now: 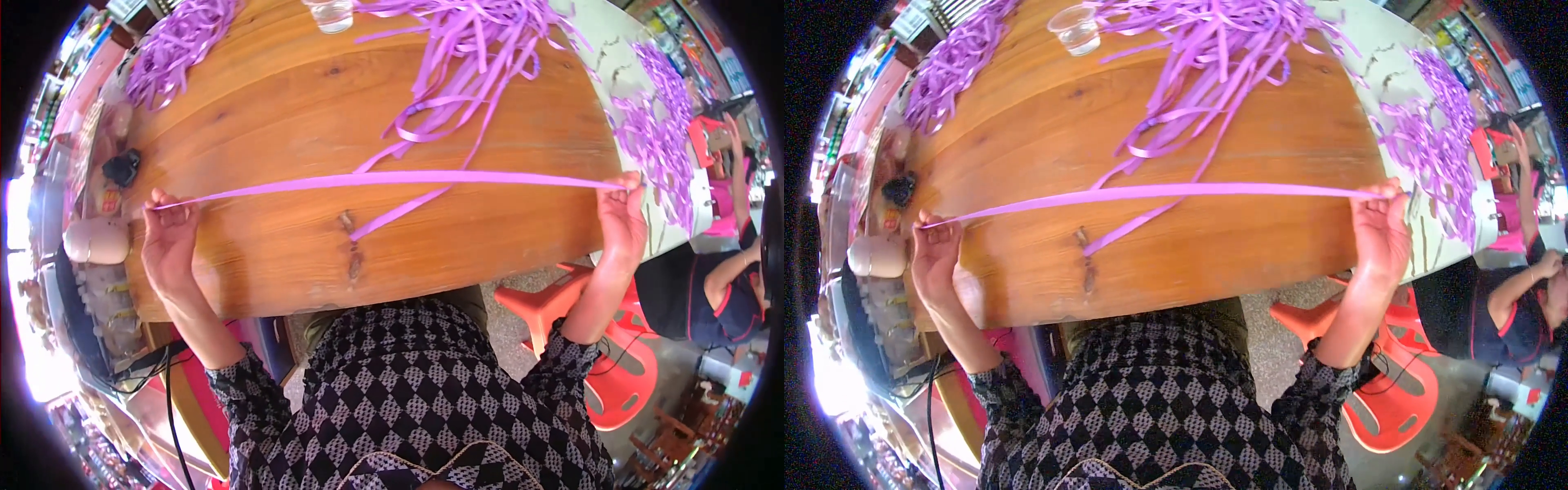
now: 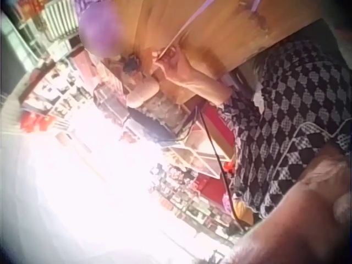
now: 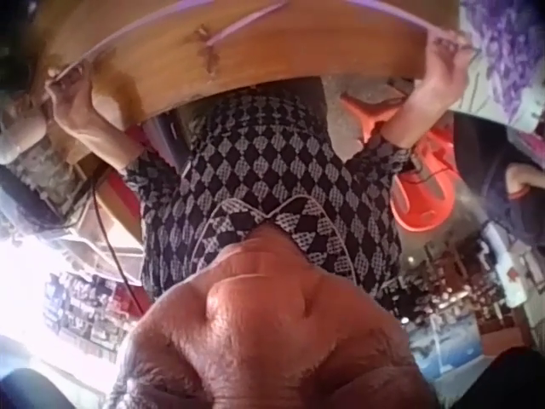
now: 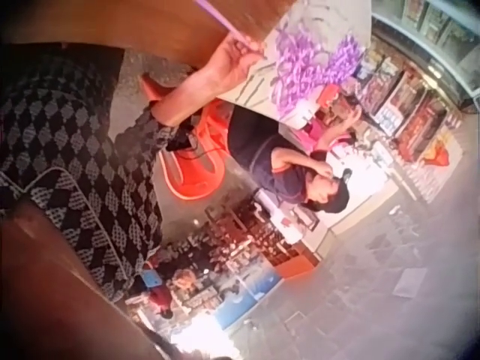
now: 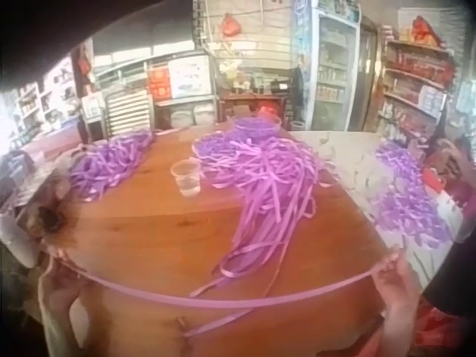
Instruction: The person ties knots in purple ribbons by hand, pulling the ends to tighten them before setting the finished ribbons aside on the wooden table.
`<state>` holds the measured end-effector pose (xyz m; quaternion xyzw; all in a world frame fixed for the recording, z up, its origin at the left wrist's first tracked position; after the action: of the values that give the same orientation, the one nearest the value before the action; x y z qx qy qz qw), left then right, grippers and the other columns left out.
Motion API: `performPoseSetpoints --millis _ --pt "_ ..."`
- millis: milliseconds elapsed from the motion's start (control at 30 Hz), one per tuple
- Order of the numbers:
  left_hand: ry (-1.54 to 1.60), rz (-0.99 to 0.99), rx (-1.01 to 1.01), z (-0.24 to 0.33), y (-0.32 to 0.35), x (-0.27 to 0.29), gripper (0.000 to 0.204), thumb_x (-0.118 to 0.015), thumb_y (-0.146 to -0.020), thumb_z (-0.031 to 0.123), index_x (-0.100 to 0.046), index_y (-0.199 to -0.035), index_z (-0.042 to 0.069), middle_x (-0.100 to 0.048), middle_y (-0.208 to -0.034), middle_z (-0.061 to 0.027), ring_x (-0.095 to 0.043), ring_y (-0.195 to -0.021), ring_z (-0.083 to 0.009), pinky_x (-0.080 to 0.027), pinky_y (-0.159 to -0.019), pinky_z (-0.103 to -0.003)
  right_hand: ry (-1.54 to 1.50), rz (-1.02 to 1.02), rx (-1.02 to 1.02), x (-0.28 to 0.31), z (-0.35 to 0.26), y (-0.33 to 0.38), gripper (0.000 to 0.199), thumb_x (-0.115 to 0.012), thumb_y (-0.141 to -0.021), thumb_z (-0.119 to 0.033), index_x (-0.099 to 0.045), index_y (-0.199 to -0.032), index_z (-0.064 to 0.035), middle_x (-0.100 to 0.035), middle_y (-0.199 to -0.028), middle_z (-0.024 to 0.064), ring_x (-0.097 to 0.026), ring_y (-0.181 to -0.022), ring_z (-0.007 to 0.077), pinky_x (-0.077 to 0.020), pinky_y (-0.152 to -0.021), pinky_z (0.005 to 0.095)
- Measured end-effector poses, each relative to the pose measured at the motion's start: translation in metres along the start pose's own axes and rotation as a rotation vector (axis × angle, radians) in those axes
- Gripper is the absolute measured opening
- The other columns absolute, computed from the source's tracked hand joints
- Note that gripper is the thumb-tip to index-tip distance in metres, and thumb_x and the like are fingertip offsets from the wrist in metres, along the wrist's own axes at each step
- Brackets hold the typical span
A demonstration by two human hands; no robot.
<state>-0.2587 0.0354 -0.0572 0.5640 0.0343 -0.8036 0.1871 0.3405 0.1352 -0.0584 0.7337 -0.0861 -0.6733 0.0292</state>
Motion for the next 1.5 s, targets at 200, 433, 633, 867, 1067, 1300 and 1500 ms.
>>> performPoseSetpoints --millis 200,433,633,867,1067,1300,1500 --pt "0.087 -0.007 -0.088 -0.012 -0.004 -0.011 0.012 -0.047 -0.089 0.01 -0.053 -0.089 0.0 -0.056 -0.097 -0.0137 -0.051 -0.088 -0.0253 -0.038 -0.088 -0.043 0.008 -0.058 0.073 0.004 -0.01 -0.001 0.024 -0.052 -0.081 0.002 -0.046 -0.104 0.0052 -0.046 -0.084 0.0107 -0.046 -0.08 0.0218 -0.0361 -0.075 0.036" --pt "0.404 -0.039 -0.025 -0.016 -0.008 -0.013 0.011 -0.047 -0.088 0.005 -0.05 -0.093 -0.005 -0.054 -0.09 -0.0134 -0.048 -0.078 -0.0229 -0.041 -0.07 -0.032 -0.002 -0.097 -0.073 0.002 0.001 -0.002 0.008 -0.05 -0.086 -0.006 -0.045 -0.082 -0.0006 -0.043 -0.07 0.0046 -0.039 -0.059 0.0139 -0.0333 -0.059 0.0276" --pt "0.329 -0.123 0.031 -0.017 -0.005 -0.022 0.012 -0.045 -0.09 0.009 -0.05 -0.091 -0.002 -0.051 -0.083 -0.0097 -0.044 -0.071 -0.0178 -0.036 -0.062 -0.03 0.331 -0.28 -0.117 -0.023 0.023 0.019 0.024 -0.041 -0.092 -0.01 -0.037 -0.069 -0.007 -0.028 -0.052 -0.0014 -0.03 -0.048 0.0096 -0.0252 -0.046 0.0228" --pt "0.252 0.021 -0.1 0.008 -0.012 -0.016 0.013 -0.045 -0.09 0.011 -0.05 -0.091 -0.001 -0.054 -0.09 -0.0119 -0.051 -0.084 -0.023 -0.041 -0.074 -0.035 0.341 -0.229 -0.09 -0.023 0.025 0.017 0.02 -0.045 -0.09 -0.01 -0.042 -0.072 -0.0037 -0.028 -0.052 -0.0013 -0.028 -0.048 0.01 -0.0236 -0.045 0.024" --pt "0.216 -0.019 -0.022 0.019 -0.031 0.024 0.012 -0.045 -0.09 0.01 -0.048 -0.089 -0.002 -0.051 -0.085 -0.0106 -0.046 -0.076 -0.0201 -0.039 -0.067 -0.032 0.249 -0.171 -0.063 -0.012 0.029 0.019 0.018 -0.045 -0.09 -0.011 -0.046 -0.075 -0.0004 -0.029 -0.053 -0.0011 -0.026 -0.048 0.0098 -0.0218 -0.043 0.0238" --pt "-0.092 -0.179 0.053 0.0 -0.003 -0.014 0.014 -0.051 -0.089 0.014 -0.049 -0.09 0.0 -0.047 -0.08 -0.0056 -0.037 -0.066 -0.0131 -0.03 -0.055 -0.023 0.521 -0.321 -0.114 -0.021 0.053 0.03 0.015 -0.05 -0.088 -0.011 -0.052 -0.078 -0.0003 -0.031 -0.051 -0.0027 -0.028 -0.048 0.0081 -0.0199 -0.042 0.0227" --pt "-0.92 -0.146 -0.033 -0.136 0.057 -0.098 0.008 -0.06 -0.083 0.009 -0.06 -0.082 0.002 -0.055 -0.069 -0.0038 -0.042 -0.05 -0.0078 -0.034 -0.045 -0.02 0.747 -0.265 -0.285 -0.026 0.122 0.052 0.01 -0.056 -0.078 -0.005 -0.057 -0.077 0.0046 -0.037 -0.048 -0.0016 -0.027 -0.042 0.0057 -0.0206 -0.041 0.0222"
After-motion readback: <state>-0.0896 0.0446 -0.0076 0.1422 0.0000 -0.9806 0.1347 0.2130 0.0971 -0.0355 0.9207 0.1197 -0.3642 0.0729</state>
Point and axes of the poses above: each hand's wrist, its own y-axis away from the middle knuckle, its own x-axis out of the back of the hand, z = x × y, the point moved 5 cm from there along -y, towards the middle knuckle
